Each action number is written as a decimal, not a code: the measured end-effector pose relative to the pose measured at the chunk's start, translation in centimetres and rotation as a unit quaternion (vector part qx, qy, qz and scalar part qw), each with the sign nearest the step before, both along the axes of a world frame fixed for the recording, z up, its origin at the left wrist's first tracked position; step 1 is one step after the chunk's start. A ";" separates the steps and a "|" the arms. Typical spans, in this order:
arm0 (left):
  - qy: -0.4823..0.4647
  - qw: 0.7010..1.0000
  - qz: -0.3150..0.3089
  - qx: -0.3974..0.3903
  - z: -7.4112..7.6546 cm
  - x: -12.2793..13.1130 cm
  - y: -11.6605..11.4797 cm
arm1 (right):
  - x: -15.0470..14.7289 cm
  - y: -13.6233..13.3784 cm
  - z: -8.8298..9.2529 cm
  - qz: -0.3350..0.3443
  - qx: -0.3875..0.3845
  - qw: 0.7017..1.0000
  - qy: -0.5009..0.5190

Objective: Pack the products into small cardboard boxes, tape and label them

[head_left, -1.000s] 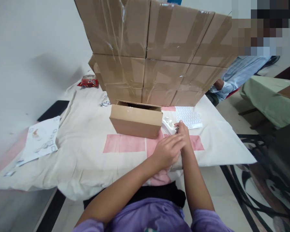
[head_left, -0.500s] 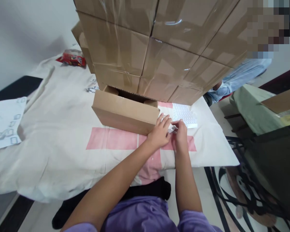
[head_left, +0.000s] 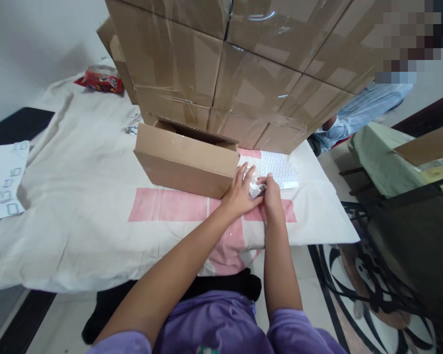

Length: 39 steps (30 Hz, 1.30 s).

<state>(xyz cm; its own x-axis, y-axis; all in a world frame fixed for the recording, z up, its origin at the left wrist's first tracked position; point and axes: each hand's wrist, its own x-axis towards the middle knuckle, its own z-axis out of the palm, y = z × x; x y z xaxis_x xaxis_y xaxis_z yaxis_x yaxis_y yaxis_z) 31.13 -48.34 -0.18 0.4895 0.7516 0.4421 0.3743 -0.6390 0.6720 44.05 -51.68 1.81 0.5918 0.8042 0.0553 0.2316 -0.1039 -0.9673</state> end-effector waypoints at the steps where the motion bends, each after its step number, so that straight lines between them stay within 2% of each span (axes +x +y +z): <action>1: 0.000 1.000 -0.001 -0.007 0.0 0.0 0.0 | 0.0 0.1 0.0 0.003 -0.001 1.000 -0.004; 4: 0.010 1.000 -0.012 -0.008 0.1 -0.1 0.0 | 0.1 0.1 -0.1 0.019 0.003 0.999 0.051; 8: 0.016 1.000 -0.004 -0.007 0.3 -0.3 -0.3 | -0.1 -0.1 0.1 0.044 0.046 0.989 0.136; 14: 0.016 1.000 -0.004 -0.027 0.4 -0.4 -0.4 | -0.3 -0.7 1.5 0.069 0.071 0.991 0.095; 19: 0.021 0.999 0.003 -0.029 0.6 -0.4 -0.5 | -0.6 -1.0 1.6 0.003 0.069 0.997 0.018; 26: 0.021 1.000 -0.009 -0.019 0.5 -0.4 -0.6 | -1.1 -1.2 1.2 -0.022 0.053 0.998 0.022; 33: 0.021 0.996 0.038 -0.084 0.6 -0.3 -0.5 | 0.6 -3.0 0.7 -0.068 0.028 0.996 0.041; 36: 0.033 0.995 0.048 -0.079 0.8 -0.3 -0.5 | 1.0 -3.7 0.3 -0.063 0.006 0.997 0.049; 39: 0.035 0.996 0.056 -0.062 0.7 -0.4 -0.6 | 0.6 -3.8 0.0 -0.042 0.038 0.996 0.070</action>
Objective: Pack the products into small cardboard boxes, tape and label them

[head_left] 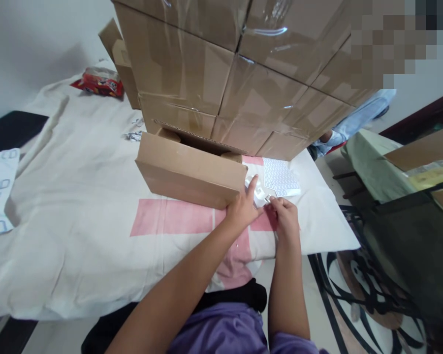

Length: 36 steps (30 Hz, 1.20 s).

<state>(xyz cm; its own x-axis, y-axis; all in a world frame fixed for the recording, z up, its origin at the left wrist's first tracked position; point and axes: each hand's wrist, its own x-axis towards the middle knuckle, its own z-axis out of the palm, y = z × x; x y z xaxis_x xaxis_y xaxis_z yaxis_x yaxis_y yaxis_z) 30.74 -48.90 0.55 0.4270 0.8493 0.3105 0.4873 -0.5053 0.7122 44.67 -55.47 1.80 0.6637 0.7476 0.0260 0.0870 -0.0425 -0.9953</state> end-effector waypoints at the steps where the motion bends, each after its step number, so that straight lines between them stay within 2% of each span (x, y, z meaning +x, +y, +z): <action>1: -0.002 1.000 0.003 0.008 -0.1 0.0 0.0 | -0.2 0.1 0.0 0.009 0.010 1.000 0.011; 8: 0.008 0.998 -0.015 0.054 -0.2 -0.3 -0.1 | -0.8 0.0 0.3 0.034 0.024 0.998 0.048; 14: -0.003 0.997 -0.012 0.078 -0.2 -0.3 0.0 | -0.4 -0.1 -0.3 0.061 0.042 0.995 0.070; 18: 0.000 0.995 -0.012 0.095 -0.2 -0.1 0.0 | -0.3 0.1 -0.4 0.054 0.043 0.996 0.063; 25: 0.007 0.996 0.022 0.083 0.0 0.1 0.2 | -0.2 0.4 -0.1 0.056 0.018 0.997 0.052; 36: 0.040 0.993 0.034 0.107 -0.3 0.2 0.1 | -0.5 0.2 0.0 0.055 0.031 0.996 0.061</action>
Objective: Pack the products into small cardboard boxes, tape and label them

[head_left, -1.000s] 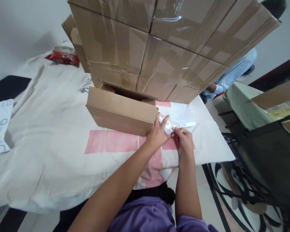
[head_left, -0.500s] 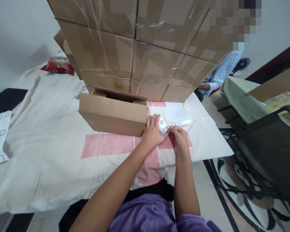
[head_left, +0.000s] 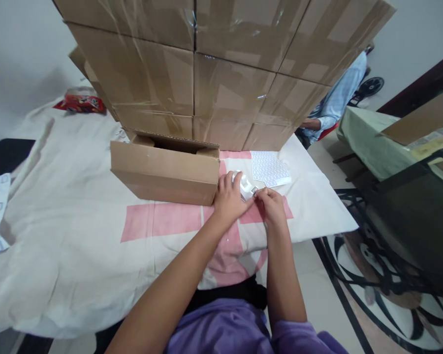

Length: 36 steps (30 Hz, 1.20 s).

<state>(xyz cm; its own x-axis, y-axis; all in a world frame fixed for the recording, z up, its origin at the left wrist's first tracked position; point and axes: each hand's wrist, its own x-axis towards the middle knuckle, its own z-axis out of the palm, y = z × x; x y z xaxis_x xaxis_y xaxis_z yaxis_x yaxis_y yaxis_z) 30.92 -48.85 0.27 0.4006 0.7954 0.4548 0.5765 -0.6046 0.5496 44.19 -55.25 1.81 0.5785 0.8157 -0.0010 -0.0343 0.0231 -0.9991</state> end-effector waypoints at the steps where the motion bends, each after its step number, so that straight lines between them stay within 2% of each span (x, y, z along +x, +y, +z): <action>1: -0.001 1.000 0.000 0.002 0.0 0.0 0.0 | -0.1 0.0 0.0 -0.003 0.001 1.000 -0.001; 11: 0.003 1.000 -0.007 0.009 0.1 -0.1 0.1 | -0.1 0.3 -0.3 -0.005 0.023 0.999 -0.023; 19: 0.015 1.000 -0.010 0.008 0.1 -0.1 0.3 | 0.2 0.4 -0.9 0.027 0.045 0.992 -0.117; 26: 0.045 0.999 0.001 0.007 0.2 -0.5 0.0 | -1.1 0.0 -0.5 -0.036 0.001 0.973 -0.229; 31: 0.079 0.997 0.004 0.025 -0.2 -0.4 -0.1 | -1.8 -0.3 -1.7 -0.070 -0.016 0.969 -0.238; 36: 0.079 0.996 -0.009 0.035 -0.6 -0.8 0.0 | -1.8 -0.6 -2.2 -0.115 0.026 0.967 -0.228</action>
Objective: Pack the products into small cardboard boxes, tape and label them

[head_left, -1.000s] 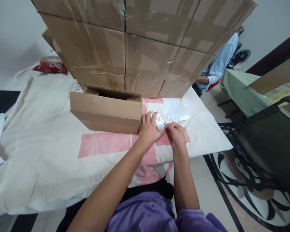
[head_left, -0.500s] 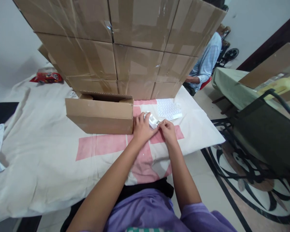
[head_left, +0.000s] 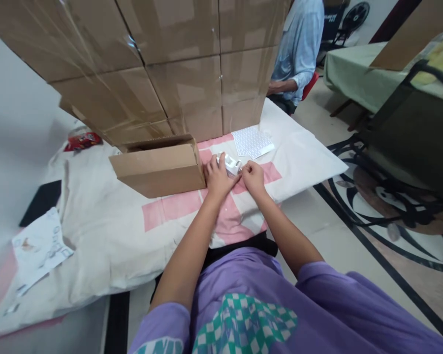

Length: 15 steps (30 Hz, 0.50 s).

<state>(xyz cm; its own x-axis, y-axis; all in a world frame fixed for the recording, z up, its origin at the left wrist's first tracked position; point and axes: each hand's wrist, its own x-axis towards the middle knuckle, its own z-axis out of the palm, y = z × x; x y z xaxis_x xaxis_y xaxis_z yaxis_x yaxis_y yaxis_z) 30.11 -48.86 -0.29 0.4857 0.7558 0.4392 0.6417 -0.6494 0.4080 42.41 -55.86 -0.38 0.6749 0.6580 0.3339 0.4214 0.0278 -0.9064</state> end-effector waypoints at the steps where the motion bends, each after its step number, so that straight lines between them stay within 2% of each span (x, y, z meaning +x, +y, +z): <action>1: -0.009 1.000 -0.008 0.000 -0.1 -0.1 0.1 | 0.1 -0.1 0.0 -0.004 0.016 1.000 0.002; 7: -0.078 0.995 -0.056 -0.004 -0.5 -0.1 0.4 | 0.5 -0.5 0.3 0.003 0.085 0.996 0.004; 15: -0.134 0.987 -0.084 -0.029 -0.2 -0.4 0.4 | -0.4 -0.9 1.0 0.068 0.091 0.993 -0.019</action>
